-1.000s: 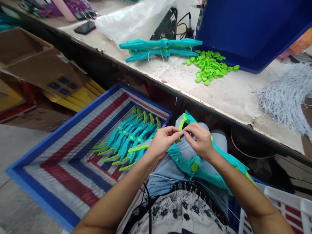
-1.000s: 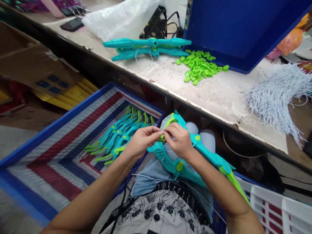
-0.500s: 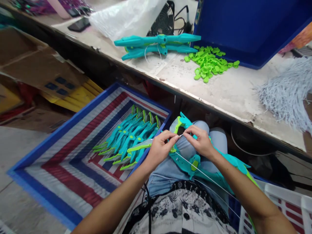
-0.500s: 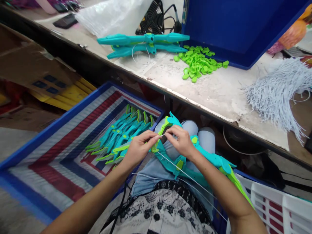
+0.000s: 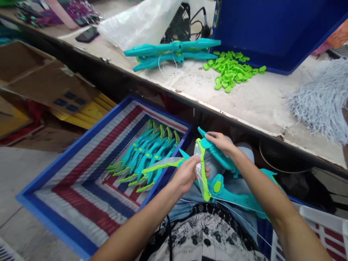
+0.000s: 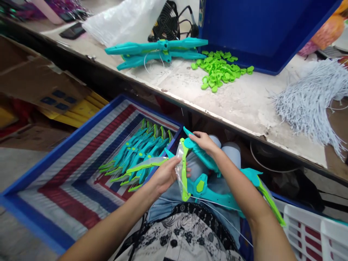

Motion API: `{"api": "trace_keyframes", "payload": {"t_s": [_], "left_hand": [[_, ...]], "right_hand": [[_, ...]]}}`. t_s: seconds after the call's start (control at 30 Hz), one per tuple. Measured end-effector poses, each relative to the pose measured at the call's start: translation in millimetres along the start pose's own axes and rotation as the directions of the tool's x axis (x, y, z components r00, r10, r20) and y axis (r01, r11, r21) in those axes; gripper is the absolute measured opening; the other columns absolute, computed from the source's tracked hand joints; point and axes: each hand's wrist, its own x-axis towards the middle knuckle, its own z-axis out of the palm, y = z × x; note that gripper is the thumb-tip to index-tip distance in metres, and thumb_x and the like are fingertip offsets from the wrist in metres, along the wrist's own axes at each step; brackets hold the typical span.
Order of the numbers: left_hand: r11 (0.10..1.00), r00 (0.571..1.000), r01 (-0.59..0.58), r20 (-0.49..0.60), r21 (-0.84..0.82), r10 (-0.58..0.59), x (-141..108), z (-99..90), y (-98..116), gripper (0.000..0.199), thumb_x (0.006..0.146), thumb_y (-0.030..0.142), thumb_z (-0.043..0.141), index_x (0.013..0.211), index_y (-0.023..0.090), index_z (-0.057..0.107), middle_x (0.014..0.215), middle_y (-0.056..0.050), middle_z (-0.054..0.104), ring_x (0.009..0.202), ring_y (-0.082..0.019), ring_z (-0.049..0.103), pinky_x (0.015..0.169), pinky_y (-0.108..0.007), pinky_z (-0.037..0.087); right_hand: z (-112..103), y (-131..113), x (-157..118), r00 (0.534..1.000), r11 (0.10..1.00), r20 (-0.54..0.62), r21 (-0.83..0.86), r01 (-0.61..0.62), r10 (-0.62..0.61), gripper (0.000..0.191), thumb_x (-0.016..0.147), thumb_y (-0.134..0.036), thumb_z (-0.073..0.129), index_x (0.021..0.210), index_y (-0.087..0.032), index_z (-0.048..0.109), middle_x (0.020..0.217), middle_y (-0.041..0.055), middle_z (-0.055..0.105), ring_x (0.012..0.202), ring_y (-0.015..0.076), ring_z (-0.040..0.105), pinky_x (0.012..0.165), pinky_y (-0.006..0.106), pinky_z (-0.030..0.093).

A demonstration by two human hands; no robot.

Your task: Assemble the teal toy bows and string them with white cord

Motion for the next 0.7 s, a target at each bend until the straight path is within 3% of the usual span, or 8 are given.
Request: {"api": "trace_keyframes", "payload": {"t_s": [0.07,0.17,0.23,0.33,0.43,0.53,0.6,0.7], "left_hand": [[0.997,0.999,-0.041,0.031,0.059,0.039,-2.1,-3.0,11.0,0.038,0.066,0.046,0.076,0.083,0.019,0.055,0.066,0.002,0.059,0.051,-0.014,0.058,0.048,-0.026,0.046],[0.955,0.987,-0.072,0.161,0.287,0.026,-5.9,-14.8,44.9,0.041,0.068,0.053,0.073,0.085,0.02,0.055,0.062,0.003,0.056,0.042,-0.009,0.046,0.038,-0.019,0.032],[0.87,0.977,-0.124,0.213,0.478,0.022,-8.9,-20.9,69.2,0.04,0.071,0.055,0.07,0.083,0.02,0.057,0.057,0.003,0.053,0.039,-0.008,0.042,0.036,-0.019,0.028],[0.699,0.973,-0.214,0.208,0.682,0.096,-13.5,-20.2,93.0,0.038,0.073,0.058,0.064,0.079,0.021,0.057,0.052,0.003,0.049,0.037,-0.011,0.042,0.035,-0.021,0.029],[0.528,0.959,-0.284,0.244,0.801,0.145,-17.0,-11.6,105.0,0.035,0.078,0.056,0.059,0.08,0.021,0.056,0.049,0.004,0.047,0.036,-0.011,0.041,0.035,-0.022,0.029],[0.349,0.944,-0.331,0.312,0.877,0.11,-20.7,-3.1,117.2,0.032,0.082,0.053,0.053,0.085,0.021,0.054,0.052,0.004,0.049,0.04,-0.012,0.044,0.039,-0.022,0.033],[0.277,0.943,-0.327,0.332,0.904,0.031,-23.8,1.2,125.3,0.033,0.084,0.053,0.051,0.089,0.021,0.053,0.055,0.004,0.051,0.043,-0.012,0.047,0.042,-0.022,0.035],[0.274,0.937,-0.316,0.344,0.908,-0.058,-26.4,7.6,131.9,0.035,0.084,0.055,0.048,0.089,0.021,0.053,0.055,0.004,0.051,0.043,-0.013,0.047,0.043,-0.022,0.035]], "right_hand": [[-0.1,-10.5,-9.6,0.999,0.994,0.038,0.103,-0.028,0.024,0.043,0.07,-0.054,0.07,0.085,-0.014,0.072,0.072,0.004,0.07,0.065,0.0164,0.063,0.061,0.028,0.051],[0.5,-25.3,-20.9,0.994,0.987,-0.02,0.117,0.106,-0.105,0.043,0.07,-0.056,0.068,0.088,-0.017,0.072,0.071,0.0003,0.069,0.063,0.015,0.062,0.057,0.025,0.049],[2.6,-32.5,-24.4,0.98,0.976,-0.017,0.091,0.2,-0.2,0.045,0.072,-0.055,0.068,0.098,-0.019,0.072,0.079,-0.0009,0.07,0.069,0.0155,0.063,0.061,0.025,0.049],[8.1,-38.4,-26.4,0.975,0.975,0.054,0.054,0.213,-0.216,0.047,0.074,-0.055,0.065,0.103,-0.019,0.071,0.086,0.0004,0.071,0.075,0.0183,0.065,0.065,0.027,0.05],[15.0,-43.6,-33.1,0.968,0.968,-0.092,-0.11,0.224,-0.235,0.046,0.083,-0.057,0.053,0.101,-0.018,0.071,0.086,0.0027,0.071,0.079,0.0207,0.065,0.066,0.028,0.049],[17.5,-53.7,-47.1,0.892,0.893,-0.284,-0.387,0.229,-0.352,0.046,0.092,-0.054,0.04,0.104,-0.021,0.069,0.084,0.004,0.069,0.083,0.021,0.064,0.07,0.028,0.046],[13.8,-61.6,-56.0,0.873,0.817,-0.236,-0.514,0.261,-0.427,0.044,0.094,-0.051,0.038,0.108,-0.022,0.068,0.086,0.0043,0.068,0.083,0.0197,0.064,0.072,0.028,0.044],[2.0,-68.0,-58.9,0.844,0.708,-0.088,-0.593,0.382,-0.529,0.045,0.095,-0.05,0.038,0.109,-0.021,0.068,0.085,0.0045,0.067,0.079,0.0176,0.062,0.072,0.027,0.043]]}}
